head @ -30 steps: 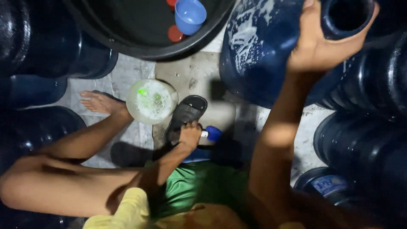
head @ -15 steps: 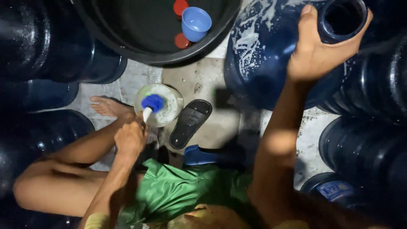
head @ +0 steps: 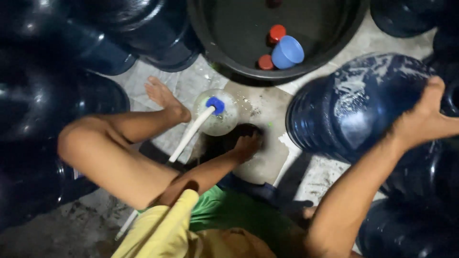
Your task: Cleaning and rinsing large plastic water jugs and their caps in a water production facility.
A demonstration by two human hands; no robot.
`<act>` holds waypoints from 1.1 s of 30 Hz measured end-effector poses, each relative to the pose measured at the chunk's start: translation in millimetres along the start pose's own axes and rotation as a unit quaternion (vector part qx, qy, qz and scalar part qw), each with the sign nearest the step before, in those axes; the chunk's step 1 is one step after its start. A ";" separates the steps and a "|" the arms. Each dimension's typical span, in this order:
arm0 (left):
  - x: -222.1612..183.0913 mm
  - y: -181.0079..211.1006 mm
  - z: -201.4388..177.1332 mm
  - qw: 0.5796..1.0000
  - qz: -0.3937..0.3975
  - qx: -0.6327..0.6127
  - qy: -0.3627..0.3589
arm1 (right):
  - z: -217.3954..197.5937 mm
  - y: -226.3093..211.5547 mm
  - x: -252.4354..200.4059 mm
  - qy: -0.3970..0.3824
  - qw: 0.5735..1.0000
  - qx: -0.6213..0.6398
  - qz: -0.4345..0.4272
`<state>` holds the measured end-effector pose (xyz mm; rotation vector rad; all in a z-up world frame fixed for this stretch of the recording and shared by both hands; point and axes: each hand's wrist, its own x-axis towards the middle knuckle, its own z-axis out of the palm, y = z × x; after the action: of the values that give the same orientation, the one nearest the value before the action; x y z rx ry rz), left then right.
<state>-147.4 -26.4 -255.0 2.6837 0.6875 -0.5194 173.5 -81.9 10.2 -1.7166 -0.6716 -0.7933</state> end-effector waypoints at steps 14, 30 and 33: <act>-45.5 -70.0 155.9 0.979 -0.199 -0.041 -0.019 | 1.6 20.2 1.2 -0.071 0.996 0.055 0.027; 16.9 -82.9 135.1 0.994 0.107 0.012 -0.013 | -1.0 -56.0 19.1 -0.059 0.988 0.139 -0.036; 14.9 -31.8 21.5 0.942 -0.098 -0.317 0.055 | -3.6 -59.5 19.2 -0.065 0.990 0.121 -0.040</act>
<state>-157.1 -2.5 -287.1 2.0582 0.9669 -0.1487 139.1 -68.7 60.9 -1.5362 -0.8943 -0.6307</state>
